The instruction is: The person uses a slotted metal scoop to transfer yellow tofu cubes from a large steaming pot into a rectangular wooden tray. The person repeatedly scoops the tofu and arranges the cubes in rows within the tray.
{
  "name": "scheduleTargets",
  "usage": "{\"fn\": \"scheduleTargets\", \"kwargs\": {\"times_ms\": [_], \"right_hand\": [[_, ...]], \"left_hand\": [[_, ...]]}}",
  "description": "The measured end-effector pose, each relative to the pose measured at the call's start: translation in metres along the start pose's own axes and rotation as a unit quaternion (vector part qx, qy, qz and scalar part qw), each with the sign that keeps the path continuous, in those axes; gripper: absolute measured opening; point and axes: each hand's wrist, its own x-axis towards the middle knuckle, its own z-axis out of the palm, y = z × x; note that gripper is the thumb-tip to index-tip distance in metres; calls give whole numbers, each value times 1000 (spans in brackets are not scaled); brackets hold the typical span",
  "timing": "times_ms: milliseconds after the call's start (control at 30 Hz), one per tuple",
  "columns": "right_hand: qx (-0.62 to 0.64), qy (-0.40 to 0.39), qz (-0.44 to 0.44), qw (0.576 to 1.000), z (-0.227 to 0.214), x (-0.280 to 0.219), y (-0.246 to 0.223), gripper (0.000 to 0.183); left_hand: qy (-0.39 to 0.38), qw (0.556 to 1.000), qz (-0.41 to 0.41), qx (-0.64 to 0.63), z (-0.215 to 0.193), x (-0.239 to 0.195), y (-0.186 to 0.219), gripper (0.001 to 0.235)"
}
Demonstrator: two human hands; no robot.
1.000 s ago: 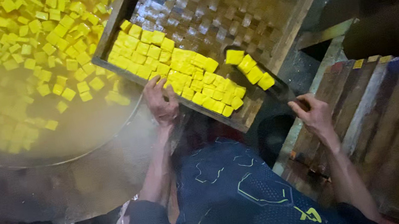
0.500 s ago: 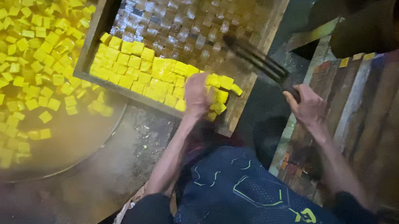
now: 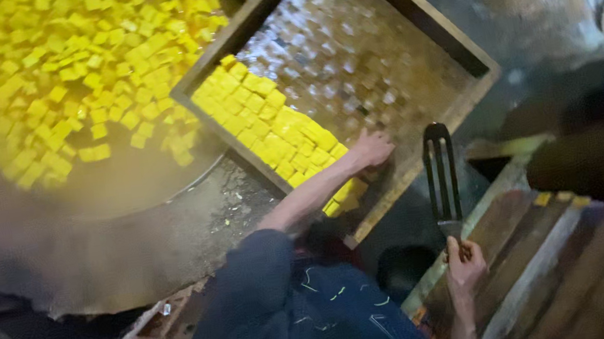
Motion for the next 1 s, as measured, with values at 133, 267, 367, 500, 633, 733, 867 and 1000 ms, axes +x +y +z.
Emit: {"fn": "scheduleTargets", "kwargs": {"times_ms": [133,267,367,500,633,733,867,1000], "right_hand": [[-68,18,-70,995,16,20,-18,33],[-85,4,-110,990,55,33,-60,36],[-71,-34,-103,992,103,33,-102,35],[29,-177,-122,976,189,-4,-175,30],[43,-322,-208,923,313,-70,-267,27],[-89,-414,-183,887,379,-113,-322,38],[-308,-433,-287,797,440,-121,-352,45],[-441,-398,-282,754,514,-105,-330,47]], "left_hand": [[6,1000,11,16,-20,-1,7,28],[120,989,91,-7,-36,-80,19,29],[332,937,98,-40,-50,-172,-13,46],[433,876,-183,-107,-69,-347,-103,49],[481,752,-450,-5,-80,-528,-192,53],[421,724,-546,9,-63,-596,-219,59],[375,752,-542,-8,-38,-605,-242,70],[321,745,-581,-67,-39,-604,-242,70]]}}
